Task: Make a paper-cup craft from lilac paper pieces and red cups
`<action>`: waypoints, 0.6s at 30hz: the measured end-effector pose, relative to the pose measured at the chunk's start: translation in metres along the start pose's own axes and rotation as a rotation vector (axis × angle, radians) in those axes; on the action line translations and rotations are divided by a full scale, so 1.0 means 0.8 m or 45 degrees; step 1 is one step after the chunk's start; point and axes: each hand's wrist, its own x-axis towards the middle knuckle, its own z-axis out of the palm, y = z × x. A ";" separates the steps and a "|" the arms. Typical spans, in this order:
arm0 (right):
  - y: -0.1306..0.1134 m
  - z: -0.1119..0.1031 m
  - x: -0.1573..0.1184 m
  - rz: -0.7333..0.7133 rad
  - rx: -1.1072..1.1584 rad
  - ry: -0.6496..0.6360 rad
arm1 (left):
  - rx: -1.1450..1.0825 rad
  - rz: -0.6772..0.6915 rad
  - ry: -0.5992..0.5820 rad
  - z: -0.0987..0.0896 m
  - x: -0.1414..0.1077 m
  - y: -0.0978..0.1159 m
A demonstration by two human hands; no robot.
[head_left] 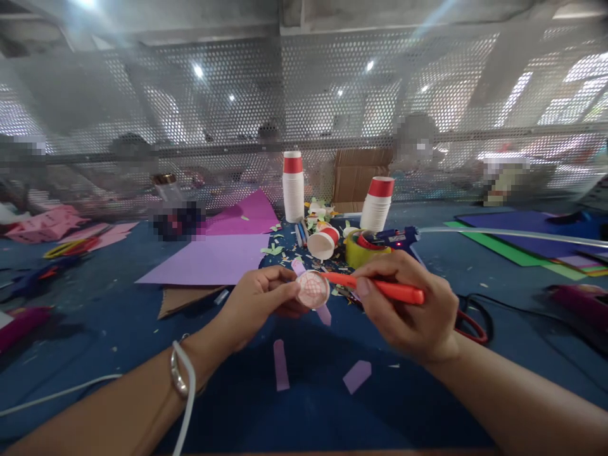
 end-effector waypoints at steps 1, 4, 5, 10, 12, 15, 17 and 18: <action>0.003 0.001 0.001 0.066 0.040 0.027 | -0.008 -0.020 0.026 -0.001 0.003 -0.001; 0.015 0.005 0.005 0.368 0.196 0.063 | -0.013 -0.022 0.082 -0.004 0.009 -0.002; 0.020 0.007 0.007 0.470 0.238 0.055 | -0.012 -0.009 0.098 -0.005 0.010 -0.002; 0.037 0.011 0.017 0.783 0.287 -0.098 | -0.064 0.096 0.201 -0.013 0.016 0.003; 0.042 0.012 0.018 0.811 0.243 -0.215 | -0.109 0.133 0.256 -0.017 0.019 0.004; 0.045 0.013 0.017 0.767 0.160 -0.419 | -0.122 0.128 0.280 -0.021 0.023 0.005; 0.046 0.014 0.016 0.741 0.129 -0.541 | -0.108 0.114 0.263 -0.022 0.024 0.004; 0.046 0.015 0.016 0.733 0.123 -0.589 | -0.096 0.118 0.255 -0.023 0.024 0.004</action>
